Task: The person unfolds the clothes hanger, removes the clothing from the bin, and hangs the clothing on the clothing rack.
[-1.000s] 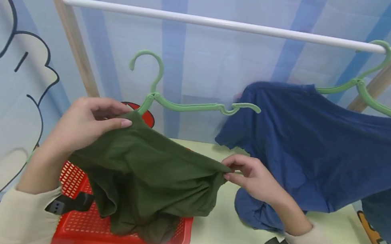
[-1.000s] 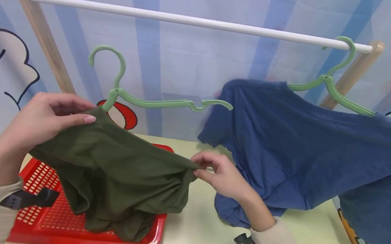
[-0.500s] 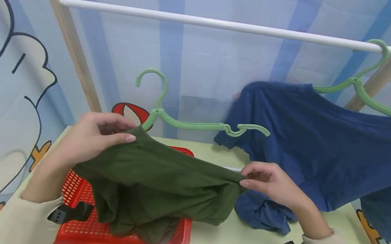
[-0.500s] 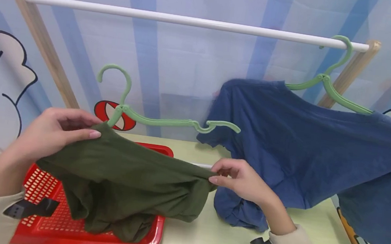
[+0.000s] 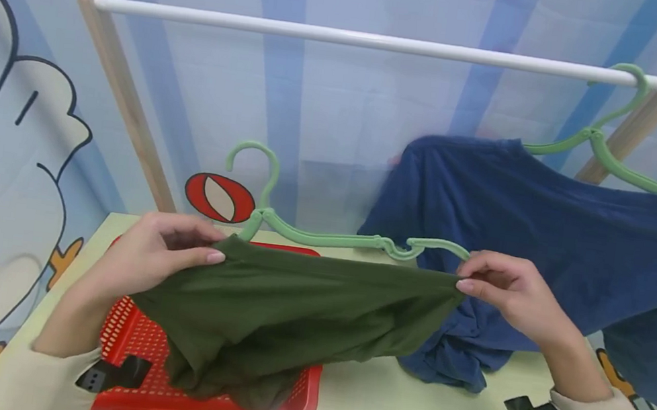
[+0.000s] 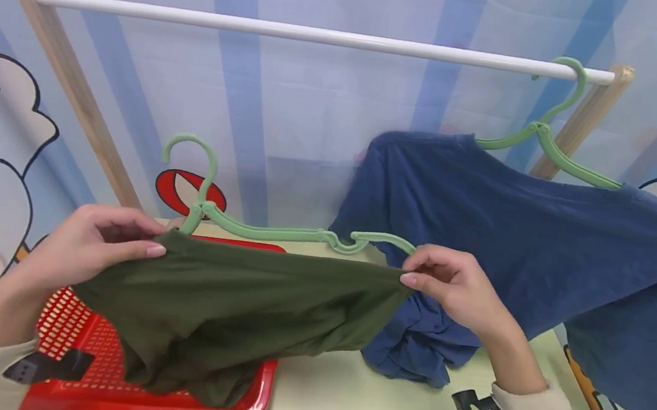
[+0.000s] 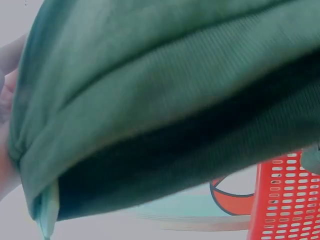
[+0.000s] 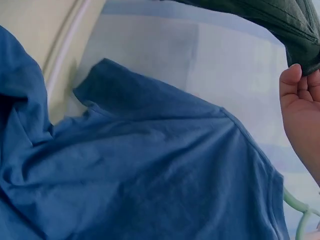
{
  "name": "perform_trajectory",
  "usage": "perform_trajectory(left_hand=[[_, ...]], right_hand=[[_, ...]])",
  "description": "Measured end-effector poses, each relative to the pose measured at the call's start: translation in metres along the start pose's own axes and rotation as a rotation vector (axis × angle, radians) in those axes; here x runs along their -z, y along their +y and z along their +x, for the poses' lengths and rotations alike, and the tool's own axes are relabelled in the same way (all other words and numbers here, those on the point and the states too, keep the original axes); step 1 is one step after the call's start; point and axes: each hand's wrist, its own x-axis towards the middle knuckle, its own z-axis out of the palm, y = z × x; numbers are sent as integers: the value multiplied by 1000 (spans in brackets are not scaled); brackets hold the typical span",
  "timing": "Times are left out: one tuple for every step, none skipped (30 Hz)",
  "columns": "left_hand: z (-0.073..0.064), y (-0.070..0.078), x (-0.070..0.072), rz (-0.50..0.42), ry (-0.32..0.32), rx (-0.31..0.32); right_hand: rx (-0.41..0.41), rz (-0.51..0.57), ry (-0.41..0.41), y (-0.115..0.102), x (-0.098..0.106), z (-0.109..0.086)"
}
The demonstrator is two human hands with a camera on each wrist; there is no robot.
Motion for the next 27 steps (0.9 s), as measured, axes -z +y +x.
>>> perform_trajectory(left_hand=[[-1, 0, -1, -8, -1, -5], [-1, -1, -1, -16, 0, -11], [-1, -1, -1, -21, 1, -19], [-2, -1, -1, -24, 2, -27], [-2, -1, -1, -23, 3, -36], [-2, -1, -1, -23, 4, -47], [-2, -1, -1, -26, 1, -54], [-2, -1, -1, -27, -1, -61], [-2, -1, -1, -30, -5, -66], [-2, -1, 0, -33, -10, -70], [-1, -1, 0, -37, -15, -72], [-1, -1, 0, -45, -23, -72], [-1, -1, 1, -52, -34, -70], [-1, -1, 1, -55, -44, -70], [-1, -1, 1, -60, -54, -68], [-1, -1, 1, -63, -62, -68], [-1, -2, 1, -66, -71, -66], [-1, -2, 1, -69, -80, -64], [-1, -2, 0, -68, -86, -67], [0, -3, -1, -64, -89, -70], [0, -3, -1, -61, -91, -72], [0, -4, -2, -61, -94, -76], [1, -5, -3, -63, -98, -82], [1, -5, -4, -63, -99, -90], [2, -5, -5, -59, -100, -101], [3, -5, -6, -58, -101, -110], [4, -5, -7, -59, -105, -119]], right_hand=[[14, 1, 9, -2, 2, -1], [28, 2, 21, -3, 4, -1], [48, 17, 28, -5, 6, -2], [69, 34, 31, -6, 8, -2], [85, 51, 34, -8, 10, -2], [99, 65, 33, -10, 12, -1], [118, 85, 28, -12, 13, -1], [129, 100, 27, -14, 15, 0], [141, 112, 24, -15, 16, 0], [144, 116, 24, -17, 18, 1], [143, 112, 24, -19, 19, 2], [145, 109, 22, -20, 21, 3], [147, 104, 22, -22, 22, 5], [146, 93, 22, -23, 23, 6], [144, 83, 18, -24, 23, 7], [139, 76, 12, -25, 23, 8], [133, 62, 5, -25, 23, 10], [121, 42, -2, -26, 22, 11], [115, 29, -11, -26, 21, 12], [100, 5, -20, -27, 20, 13], [92, -15, -31, -27, 18, 14], [88, -35, -43, -26, 16, 16], [86, -54, -55, -25, 13, 17], [86, -72, -67, -25, 11, 18], [95, -75, -79, -23, 9, 20], [100, -90, -90, -23, 6, 21], [114, -91, -103, -21, 4, 22]])
